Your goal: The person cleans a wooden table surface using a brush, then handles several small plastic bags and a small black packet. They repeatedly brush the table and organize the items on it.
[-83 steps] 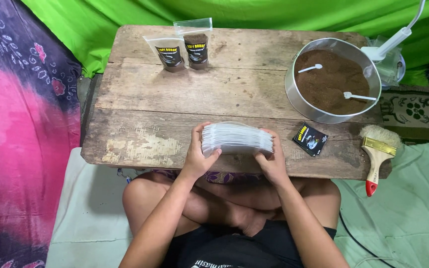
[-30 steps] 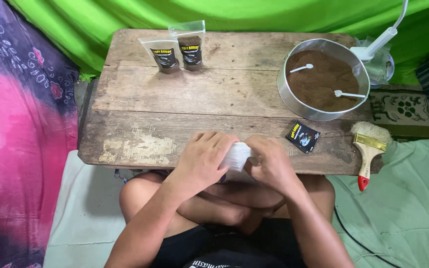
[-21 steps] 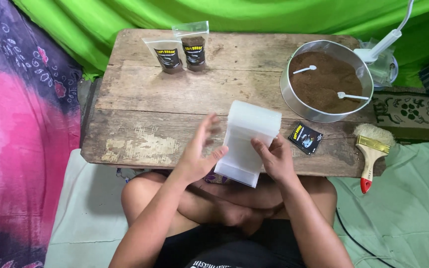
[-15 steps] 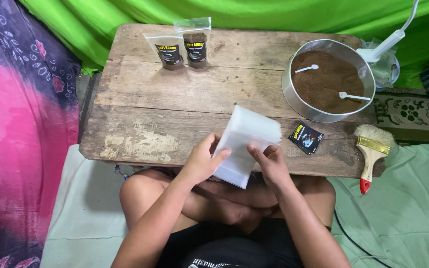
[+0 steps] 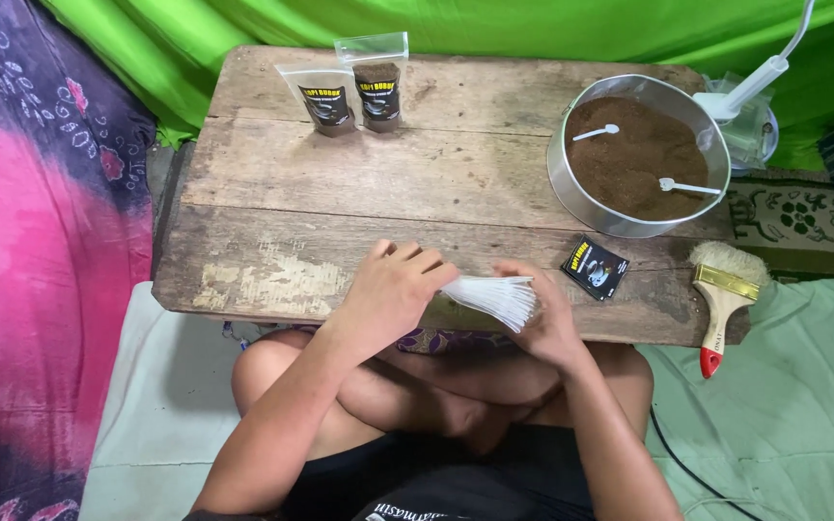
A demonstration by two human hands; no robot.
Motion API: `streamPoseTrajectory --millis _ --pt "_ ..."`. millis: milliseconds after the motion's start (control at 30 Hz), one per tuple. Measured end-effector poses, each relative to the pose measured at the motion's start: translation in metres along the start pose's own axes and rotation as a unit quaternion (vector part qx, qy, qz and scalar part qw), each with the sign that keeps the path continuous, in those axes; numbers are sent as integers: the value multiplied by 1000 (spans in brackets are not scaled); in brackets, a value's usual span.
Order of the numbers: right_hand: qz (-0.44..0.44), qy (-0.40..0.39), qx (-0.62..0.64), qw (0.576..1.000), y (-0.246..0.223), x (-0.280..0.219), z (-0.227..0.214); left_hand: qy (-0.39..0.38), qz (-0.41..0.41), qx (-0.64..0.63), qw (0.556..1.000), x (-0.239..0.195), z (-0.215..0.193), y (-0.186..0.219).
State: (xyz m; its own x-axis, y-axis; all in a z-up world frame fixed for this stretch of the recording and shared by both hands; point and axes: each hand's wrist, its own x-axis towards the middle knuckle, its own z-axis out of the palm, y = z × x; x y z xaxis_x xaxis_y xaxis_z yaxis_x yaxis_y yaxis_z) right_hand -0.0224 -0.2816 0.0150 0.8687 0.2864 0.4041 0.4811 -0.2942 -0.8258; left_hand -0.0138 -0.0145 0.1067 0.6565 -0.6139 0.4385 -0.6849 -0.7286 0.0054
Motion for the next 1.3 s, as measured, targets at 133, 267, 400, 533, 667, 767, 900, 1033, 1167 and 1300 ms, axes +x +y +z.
streamPoseTrajectory --millis 133,267,400,533,667,767,900,1033,1167,1300 --pt "47 64 3 997 25 -10 13 -19 -10 -15 1000 -1 10 -3" --pt "148 131 -7 980 45 -12 34 -41 -135 -148 979 -7 25 -14" --pt "166 154 3 974 36 -6 34 36 -179 -291 939 -24 39 -14" --pt "142 132 34 980 45 -9 32 58 -274 -475 834 -39 60 -5" --pt "130 101 41 986 46 -11 31 76 -281 -459 839 -49 100 -2" --pt "103 59 65 991 23 0 21 99 -290 -445 841 -52 120 -5" --pt "204 83 17 975 -4 4 21 152 -291 -445 833 -41 103 -3" --pt "137 116 2 984 13 0 32 124 -322 -465 815 -36 96 -1" --pt "144 98 -74 982 42 -6 33 82 -368 -470 798 -38 110 -2" --pt "206 90 -43 974 29 1 33 92 -359 -442 817 -37 117 -5"
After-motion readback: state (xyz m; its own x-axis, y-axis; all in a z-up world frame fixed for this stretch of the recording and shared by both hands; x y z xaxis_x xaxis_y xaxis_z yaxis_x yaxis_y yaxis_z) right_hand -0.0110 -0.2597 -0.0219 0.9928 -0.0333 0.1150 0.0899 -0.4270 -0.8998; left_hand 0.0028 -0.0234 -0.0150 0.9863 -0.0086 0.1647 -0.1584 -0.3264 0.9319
